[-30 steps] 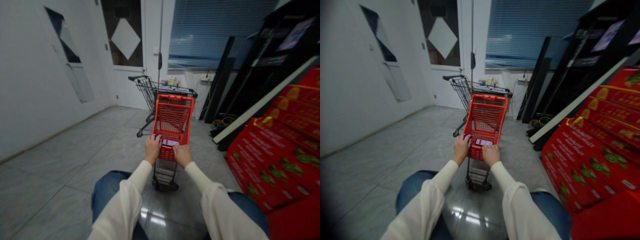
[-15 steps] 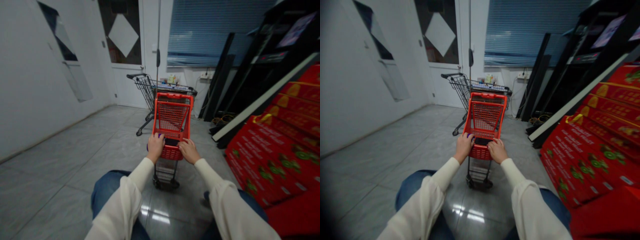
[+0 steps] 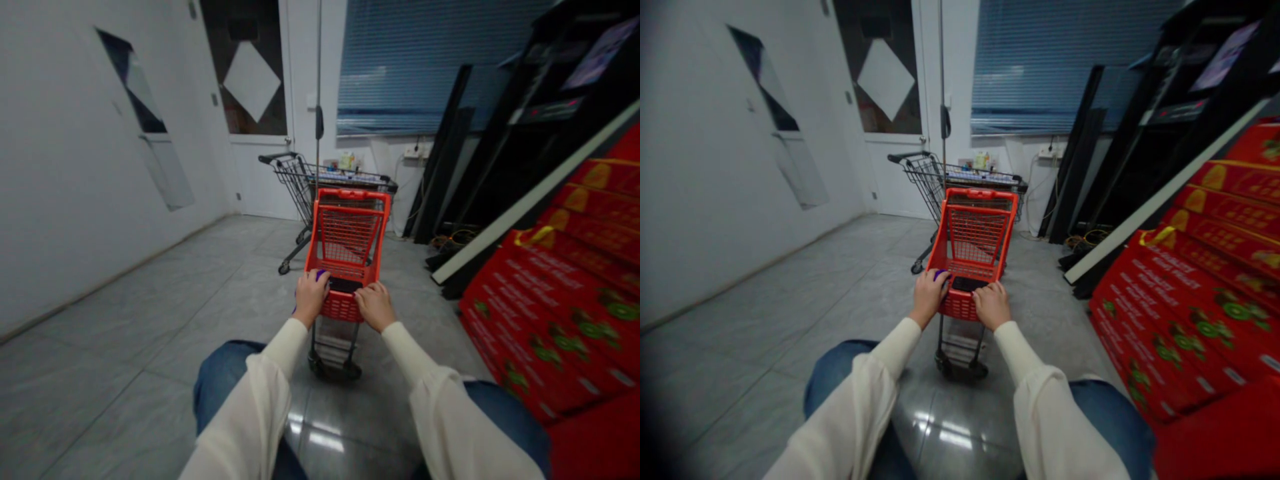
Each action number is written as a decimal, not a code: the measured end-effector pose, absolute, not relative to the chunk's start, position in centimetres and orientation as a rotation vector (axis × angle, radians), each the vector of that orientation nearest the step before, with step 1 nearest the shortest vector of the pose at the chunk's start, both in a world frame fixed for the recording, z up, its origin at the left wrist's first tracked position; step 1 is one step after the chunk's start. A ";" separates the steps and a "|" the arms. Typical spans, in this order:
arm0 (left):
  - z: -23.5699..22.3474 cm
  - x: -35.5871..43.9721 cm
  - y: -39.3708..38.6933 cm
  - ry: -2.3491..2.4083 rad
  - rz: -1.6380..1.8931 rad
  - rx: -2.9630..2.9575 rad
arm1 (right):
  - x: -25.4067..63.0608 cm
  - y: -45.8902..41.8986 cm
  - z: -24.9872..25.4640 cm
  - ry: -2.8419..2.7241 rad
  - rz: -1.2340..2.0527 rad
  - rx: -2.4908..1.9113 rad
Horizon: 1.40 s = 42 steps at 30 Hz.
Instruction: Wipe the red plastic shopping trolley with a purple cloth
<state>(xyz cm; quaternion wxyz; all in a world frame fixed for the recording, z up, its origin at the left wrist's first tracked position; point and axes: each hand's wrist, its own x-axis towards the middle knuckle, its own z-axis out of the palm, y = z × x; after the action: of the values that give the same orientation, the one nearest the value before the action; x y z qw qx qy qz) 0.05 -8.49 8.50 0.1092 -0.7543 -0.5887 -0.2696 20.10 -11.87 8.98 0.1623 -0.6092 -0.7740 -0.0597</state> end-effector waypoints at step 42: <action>11.1 0.8 -9.3 -1.657 -0.549 -2.461 | 20.5 -9.3 8.4 -2.165 -0.359 -1.511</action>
<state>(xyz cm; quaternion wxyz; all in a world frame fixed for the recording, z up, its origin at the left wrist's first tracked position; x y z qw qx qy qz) 0.84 -9.30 11.10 0.0621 -0.8140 -0.5482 -0.1817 20.53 -9.32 8.36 0.2364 -0.5511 -0.7895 -0.1308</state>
